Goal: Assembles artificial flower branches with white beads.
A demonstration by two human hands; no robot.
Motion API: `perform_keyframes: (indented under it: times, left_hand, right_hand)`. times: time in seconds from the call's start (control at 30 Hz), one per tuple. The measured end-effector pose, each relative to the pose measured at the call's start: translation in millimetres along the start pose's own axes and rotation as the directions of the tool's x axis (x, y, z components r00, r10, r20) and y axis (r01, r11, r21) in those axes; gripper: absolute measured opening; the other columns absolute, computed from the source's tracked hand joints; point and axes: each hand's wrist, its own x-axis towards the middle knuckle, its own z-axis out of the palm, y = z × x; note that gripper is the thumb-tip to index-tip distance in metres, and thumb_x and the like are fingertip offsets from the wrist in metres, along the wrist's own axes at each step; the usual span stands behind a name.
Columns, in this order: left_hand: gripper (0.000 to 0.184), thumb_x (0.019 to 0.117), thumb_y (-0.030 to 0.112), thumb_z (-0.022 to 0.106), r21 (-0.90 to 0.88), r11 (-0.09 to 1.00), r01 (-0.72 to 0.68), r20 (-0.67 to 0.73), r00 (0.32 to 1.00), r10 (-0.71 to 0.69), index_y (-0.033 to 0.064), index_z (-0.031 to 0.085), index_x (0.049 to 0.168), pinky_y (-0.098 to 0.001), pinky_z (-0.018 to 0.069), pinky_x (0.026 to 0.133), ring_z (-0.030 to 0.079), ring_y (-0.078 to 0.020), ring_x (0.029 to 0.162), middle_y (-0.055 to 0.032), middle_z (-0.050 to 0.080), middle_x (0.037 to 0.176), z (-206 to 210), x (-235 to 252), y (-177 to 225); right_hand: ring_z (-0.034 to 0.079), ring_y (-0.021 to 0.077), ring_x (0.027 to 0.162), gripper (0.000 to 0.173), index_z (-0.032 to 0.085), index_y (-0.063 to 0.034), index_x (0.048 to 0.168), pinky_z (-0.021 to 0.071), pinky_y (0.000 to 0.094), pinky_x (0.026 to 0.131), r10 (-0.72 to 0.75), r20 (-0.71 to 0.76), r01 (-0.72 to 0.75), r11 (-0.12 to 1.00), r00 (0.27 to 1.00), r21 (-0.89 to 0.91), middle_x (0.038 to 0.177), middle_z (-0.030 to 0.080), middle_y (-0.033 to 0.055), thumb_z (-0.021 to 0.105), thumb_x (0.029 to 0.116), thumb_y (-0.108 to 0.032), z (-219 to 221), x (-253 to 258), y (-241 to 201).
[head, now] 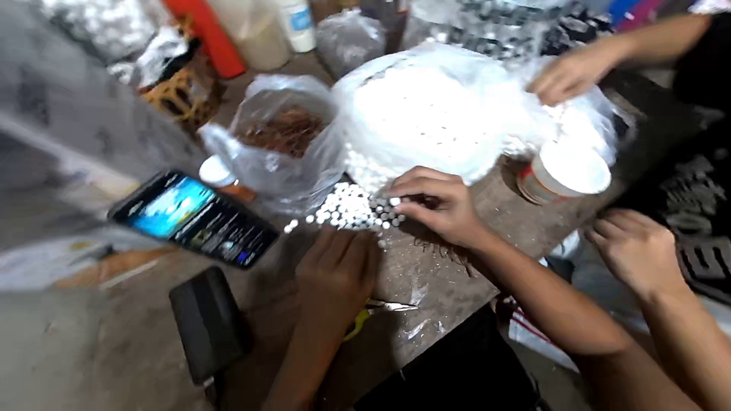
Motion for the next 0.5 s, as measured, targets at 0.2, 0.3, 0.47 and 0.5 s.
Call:
perform_keyframes:
  times: [0.2,0.3,0.47,0.5]
  left_hand:
    - [0.017,0.0928,0.013,0.064,-0.052,0.998,-0.036,0.007,0.999,0.037,0.0052,0.076,0.083,-0.0339,0.0518,0.057,0.066,-0.0238,0.072,-0.0075,0.068,0.076,10,-8,4]
    - [0.015,0.0917,0.012,0.065,-0.024,0.997,-0.067,0.016,0.998,0.067,0.005,0.076,0.085,-0.0337,0.0469,0.055,0.061,-0.0242,0.07,-0.0069,0.062,0.073,14,-9,7]
    - [0.014,0.0924,0.012,0.065,-0.059,0.997,-0.047,0.014,0.999,0.048,0.0051,0.075,0.085,-0.0339,0.0463,0.055,0.06,-0.0237,0.071,-0.0068,0.063,0.075,8,-8,10]
    - [0.015,0.0925,0.012,0.065,-0.073,0.997,-0.04,0.005,0.999,0.041,0.0059,0.074,0.083,-0.0332,0.0459,0.055,0.06,-0.0227,0.07,-0.0062,0.062,0.074,8,-7,10]
  right_hand:
    - [0.066,0.0019,0.082,0.018,0.075,-0.005,0.105,0.0578,0.019,0.072,0.094,0.098,-0.111,0.978,0.991,0.177,0.104,0.072,-0.0011,0.077,0.0874,-0.006,4,-5,-4]
    - [0.067,0.0041,0.082,0.015,0.075,-0.0069,0.102,0.0586,0.0214,0.073,0.082,0.147,-0.113,0.97,0.986,0.214,0.102,0.073,-0.0016,0.078,0.0872,-0.009,4,-8,-3]
    - [0.065,0.0023,0.08,0.014,0.074,-0.0084,0.102,0.0567,0.0193,0.071,0.045,0.144,-0.078,0.969,0.989,0.233,0.102,0.072,-0.0036,0.078,0.0895,-0.013,2,-6,-7]
    - [0.065,0.0018,0.08,0.013,0.074,-0.0084,0.102,0.0567,0.0187,0.07,0.047,0.132,-0.079,0.966,0.99,0.246,0.101,0.072,-0.0039,0.077,0.0897,-0.013,1,-5,-7]
